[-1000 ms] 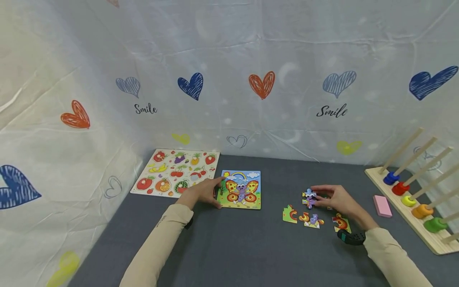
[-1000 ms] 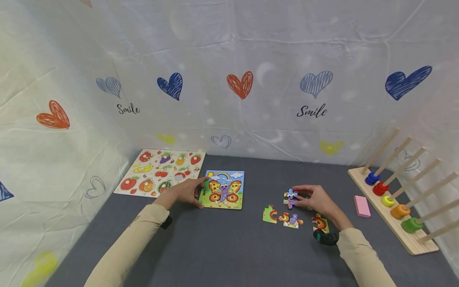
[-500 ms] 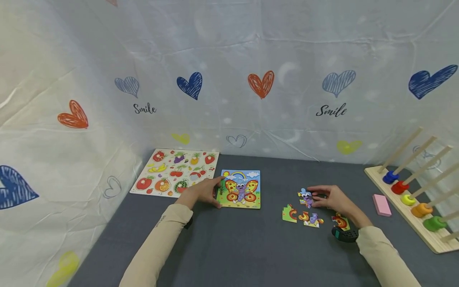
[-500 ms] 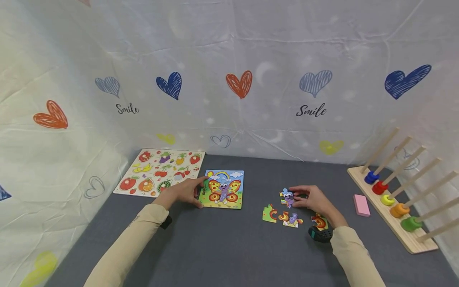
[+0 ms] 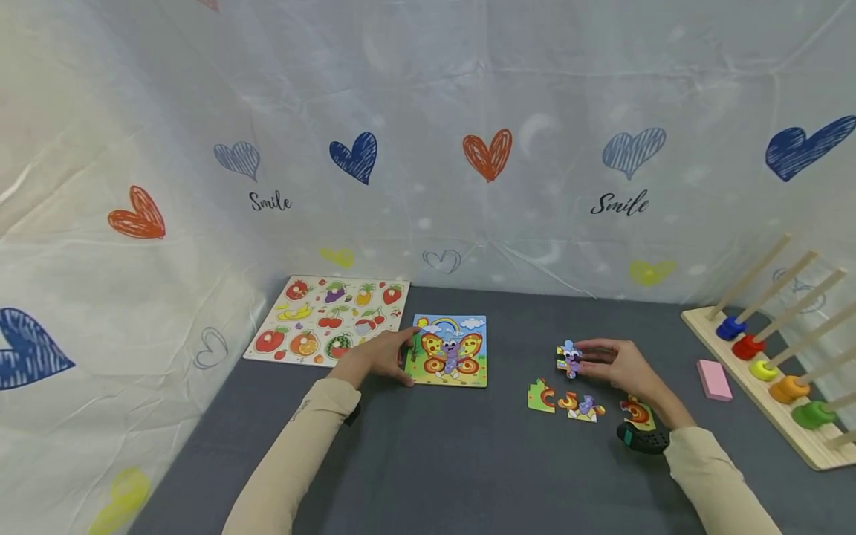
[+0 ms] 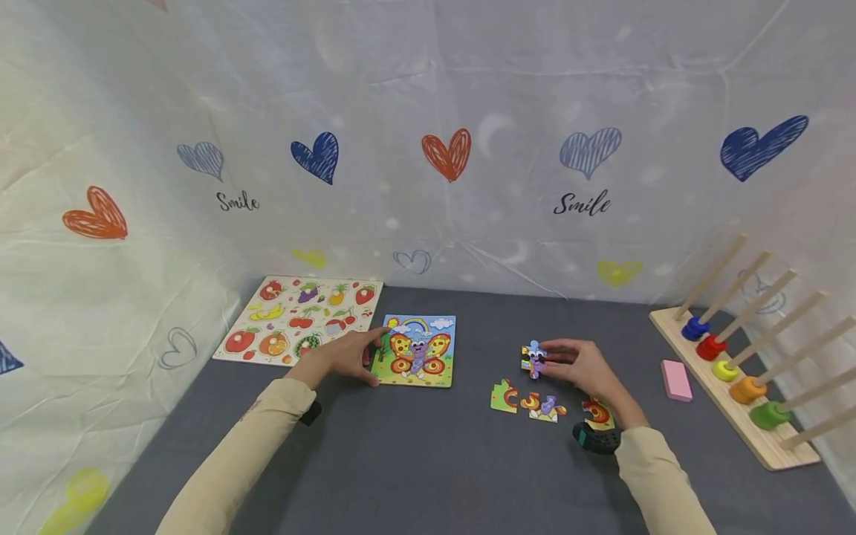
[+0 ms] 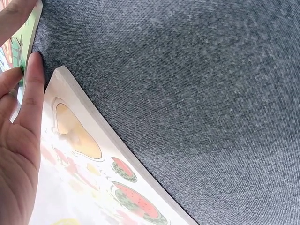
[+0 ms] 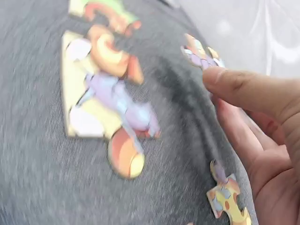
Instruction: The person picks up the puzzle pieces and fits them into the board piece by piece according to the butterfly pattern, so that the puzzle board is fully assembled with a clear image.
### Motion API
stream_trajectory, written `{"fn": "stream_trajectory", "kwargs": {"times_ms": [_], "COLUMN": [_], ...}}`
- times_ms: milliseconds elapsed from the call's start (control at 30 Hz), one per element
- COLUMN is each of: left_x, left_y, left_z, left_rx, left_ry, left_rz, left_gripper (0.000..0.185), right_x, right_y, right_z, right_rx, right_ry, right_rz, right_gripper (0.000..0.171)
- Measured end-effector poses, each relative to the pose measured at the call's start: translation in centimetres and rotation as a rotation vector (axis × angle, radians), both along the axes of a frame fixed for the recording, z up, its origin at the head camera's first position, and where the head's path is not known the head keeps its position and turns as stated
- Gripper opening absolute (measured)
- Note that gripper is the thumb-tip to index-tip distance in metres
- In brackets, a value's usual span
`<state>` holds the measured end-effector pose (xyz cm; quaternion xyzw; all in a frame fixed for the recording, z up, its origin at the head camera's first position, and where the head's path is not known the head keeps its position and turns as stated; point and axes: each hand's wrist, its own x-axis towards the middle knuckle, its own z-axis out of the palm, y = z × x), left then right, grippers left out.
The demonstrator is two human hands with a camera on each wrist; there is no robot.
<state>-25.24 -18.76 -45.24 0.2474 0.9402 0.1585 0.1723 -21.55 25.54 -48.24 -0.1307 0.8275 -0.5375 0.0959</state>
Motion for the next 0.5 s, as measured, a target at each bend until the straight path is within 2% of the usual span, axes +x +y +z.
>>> {"fn": "stream_trajectory", "kwargs": {"times_ms": [300, 500], "left_x": [0.1, 0.1], "left_y": [0.1, 0.3], "left_z": [0.3, 0.4], "left_rx": [0.003, -0.005], "left_ry": [-0.014, -0.021], "left_rz": [0.013, 0.023], "left_gripper": [0.098, 0.099], "right_x": [0.0, -0.4], "right_y": [-0.9, -2.7], "right_z": [0.1, -0.4], "right_rx": [-0.160, -0.224], "right_ry": [-0.045, 0.035], "right_rz": [-0.056, -0.052], "right_gripper": [0.050, 0.045]}}
